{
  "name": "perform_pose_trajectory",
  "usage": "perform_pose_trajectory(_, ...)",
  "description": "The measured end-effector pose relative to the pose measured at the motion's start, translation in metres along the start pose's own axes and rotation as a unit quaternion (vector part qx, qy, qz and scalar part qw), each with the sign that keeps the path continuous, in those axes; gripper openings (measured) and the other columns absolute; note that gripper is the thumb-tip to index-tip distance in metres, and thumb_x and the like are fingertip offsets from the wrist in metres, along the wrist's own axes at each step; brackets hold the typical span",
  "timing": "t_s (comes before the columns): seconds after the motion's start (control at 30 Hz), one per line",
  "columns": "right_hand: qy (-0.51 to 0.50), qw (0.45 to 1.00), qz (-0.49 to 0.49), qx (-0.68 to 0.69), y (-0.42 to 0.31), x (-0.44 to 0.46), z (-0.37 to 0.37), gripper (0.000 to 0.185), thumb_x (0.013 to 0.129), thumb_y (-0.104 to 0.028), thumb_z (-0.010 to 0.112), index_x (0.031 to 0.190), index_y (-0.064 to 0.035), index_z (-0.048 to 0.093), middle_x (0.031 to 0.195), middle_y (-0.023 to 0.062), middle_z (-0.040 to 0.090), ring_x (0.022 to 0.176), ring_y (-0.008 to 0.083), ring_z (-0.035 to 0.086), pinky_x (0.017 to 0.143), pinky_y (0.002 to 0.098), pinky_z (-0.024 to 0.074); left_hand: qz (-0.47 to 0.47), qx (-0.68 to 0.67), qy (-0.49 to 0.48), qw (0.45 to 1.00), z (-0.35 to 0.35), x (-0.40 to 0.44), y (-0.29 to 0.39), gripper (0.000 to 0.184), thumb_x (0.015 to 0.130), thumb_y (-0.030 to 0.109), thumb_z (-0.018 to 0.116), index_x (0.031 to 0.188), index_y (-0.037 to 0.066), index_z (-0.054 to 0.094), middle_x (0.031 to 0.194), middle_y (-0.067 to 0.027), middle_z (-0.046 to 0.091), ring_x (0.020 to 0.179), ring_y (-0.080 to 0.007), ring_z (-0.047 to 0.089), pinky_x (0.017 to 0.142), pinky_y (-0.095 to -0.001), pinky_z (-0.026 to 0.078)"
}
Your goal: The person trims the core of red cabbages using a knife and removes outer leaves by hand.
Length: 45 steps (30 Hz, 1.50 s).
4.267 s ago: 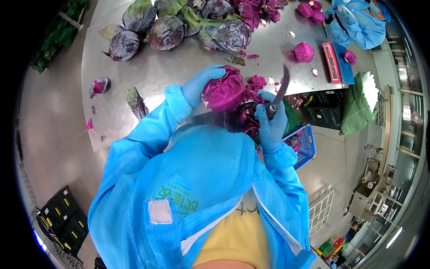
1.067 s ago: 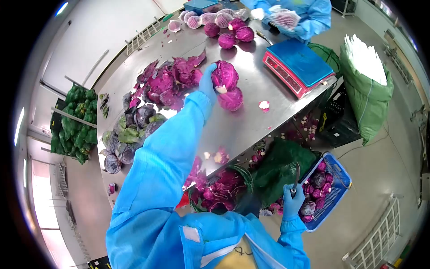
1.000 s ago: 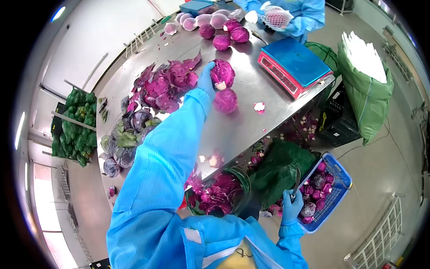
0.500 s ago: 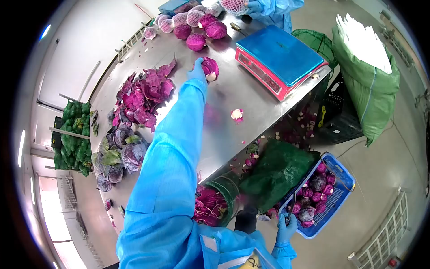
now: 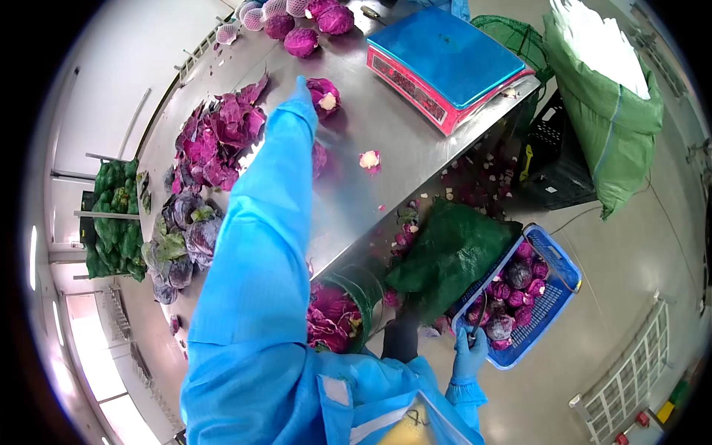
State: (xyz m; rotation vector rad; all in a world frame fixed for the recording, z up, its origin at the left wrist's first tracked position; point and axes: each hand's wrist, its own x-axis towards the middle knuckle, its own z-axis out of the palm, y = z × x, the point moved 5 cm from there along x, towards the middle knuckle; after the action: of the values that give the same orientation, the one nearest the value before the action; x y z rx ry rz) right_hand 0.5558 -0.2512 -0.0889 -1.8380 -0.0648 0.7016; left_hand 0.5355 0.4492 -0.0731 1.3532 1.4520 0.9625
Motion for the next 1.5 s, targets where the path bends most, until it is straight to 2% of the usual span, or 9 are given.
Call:
perform_pose_trajectory(0.07, 0.004, 0.999, -0.023, -0.023, 0.015, 0.006, 0.002, 0.014, 0.086, -0.015, 0.065, 0.086, -0.0032, 0.057, 0.065, -0.0033, 0.048, 0.056, 0.0048, 0.043, 0.050, 0.0210, 0.0340, 0.227, 0.229, 0.100, 0.941, -0.021, -0.058, 0.070, 0.057, 0.088, 0.050, 0.051, 0.121, 0.004, 0.055, 0.119, -0.0166, 0.056, 0.113, -0.0293, 0.051, 0.098, -0.0390, 0.039)
perform_pose_trajectory(0.13, 0.001, 0.998, -0.065, 0.004, 0.013, 0.009, 0.008, 0.014, 0.086, -0.015, 0.065, 0.086, -0.0032, 0.058, 0.066, -0.0030, 0.050, 0.056, 0.0046, 0.044, 0.050, 0.0206, 0.0342, 0.423, 0.434, 0.186, 0.774, -0.028, -0.127, 0.107, 0.050, 0.086, 0.043, 0.056, 0.119, 0.005, 0.055, 0.115, -0.0178, 0.056, 0.115, -0.0323, 0.048, 0.100, -0.0418, 0.037)
perform_pose_trajectory(0.27, -0.031, 0.998, -0.014, 0.052, -0.016, 0.013, 0.024, 0.014, 0.085, -0.014, 0.068, 0.085, -0.0026, 0.059, 0.071, -0.0020, 0.051, 0.063, 0.0055, 0.046, 0.057, 0.0218, 0.0389, 0.575, 0.293, -0.199, 0.738, 0.011, -0.232, 0.059, 0.052, 0.079, 0.018, 0.066, 0.126, 0.005, 0.049, 0.130, -0.0188, 0.048, 0.119, -0.0384, 0.045, 0.102, -0.0448, 0.037)
perform_pose_trajectory(0.43, -0.040, 0.997, -0.057, 0.037, -0.032, 0.004, 0.024, 0.011, 0.084, -0.011, 0.068, 0.084, -0.0027, 0.060, 0.070, -0.0032, 0.052, 0.063, 0.0042, 0.046, 0.056, 0.0211, 0.0381, 0.378, 0.466, -0.231, 0.766, 0.017, -0.262, -0.018, 0.061, 0.085, 0.019, 0.058, 0.139, 0.007, 0.036, 0.142, -0.0188, 0.037, 0.132, -0.0375, 0.035, 0.109, -0.0419, 0.031)
perform_pose_trajectory(0.67, -0.022, 0.997, -0.054, 0.057, -0.041, -0.019, 0.024, 0.011, 0.086, -0.014, 0.066, 0.084, -0.0038, 0.060, 0.068, -0.0037, 0.052, 0.059, 0.0033, 0.044, 0.052, 0.0210, 0.0346, 0.427, 0.455, -0.285, 0.728, -0.095, -0.331, -0.052, 0.059, 0.087, 0.018, 0.052, 0.142, 0.007, 0.033, 0.145, -0.0165, 0.034, 0.134, -0.0331, 0.034, 0.112, -0.0402, 0.028)
perform_pose_trajectory(0.77, -0.033, 0.994, -0.098, 0.027, -0.055, -0.028, 0.041, 0.014, 0.089, -0.016, 0.064, 0.090, -0.0029, 0.059, 0.065, -0.0044, 0.049, 0.056, 0.0030, 0.043, 0.050, 0.0190, 0.0328, 0.296, 0.471, -0.362, 0.748, -0.162, -0.342, -0.055, 0.059, 0.087, 0.017, 0.052, 0.142, 0.007, 0.034, 0.145, -0.0158, 0.035, 0.134, -0.0325, 0.035, 0.111, -0.0406, 0.028)
perform_pose_trajectory(0.97, -0.069, 0.989, -0.122, 0.044, -0.077, -0.068, 0.080, 0.011, 0.090, -0.013, 0.063, 0.093, -0.0026, 0.060, 0.070, -0.0039, 0.052, 0.058, 0.0032, 0.043, 0.052, 0.0186, 0.0340, 0.241, 0.601, -0.293, 0.703, -0.288, -0.338, -0.103, 0.064, 0.087, 0.029, 0.055, 0.143, 0.009, 0.032, 0.147, -0.0167, 0.031, 0.137, -0.0339, 0.027, 0.112, -0.0507, 0.021)
perform_pose_trajectory(1.13, -0.085, 0.986, -0.143, 0.019, -0.077, -0.109, 0.101, 0.011, 0.090, -0.012, 0.063, 0.093, -0.0017, 0.060, 0.071, -0.0035, 0.052, 0.060, 0.0036, 0.045, 0.053, 0.0186, 0.0353, 0.254, 0.471, -0.116, 0.837, -0.362, -0.337, -0.098, 0.086, 0.081, 0.047, 0.062, 0.148, 0.014, 0.019, 0.151, -0.0250, 0.014, 0.138, -0.0455, 0.014, 0.111, -0.0559, 0.014)
perform_pose_trajectory(1.5, -0.066, 0.983, -0.169, -0.035, -0.087, -0.174, 0.111, 0.011, 0.089, -0.013, 0.064, 0.089, -0.0030, 0.059, 0.071, -0.0018, 0.055, 0.061, 0.0043, 0.046, 0.054, 0.0189, 0.0361, 0.218, 0.462, -0.113, 0.852, -0.331, -0.271, -0.099, 0.086, 0.076, 0.062, 0.060, 0.145, 0.018, 0.031, 0.146, -0.0275, 0.025, 0.136, -0.0473, 0.019, 0.111, -0.0536, 0.016)
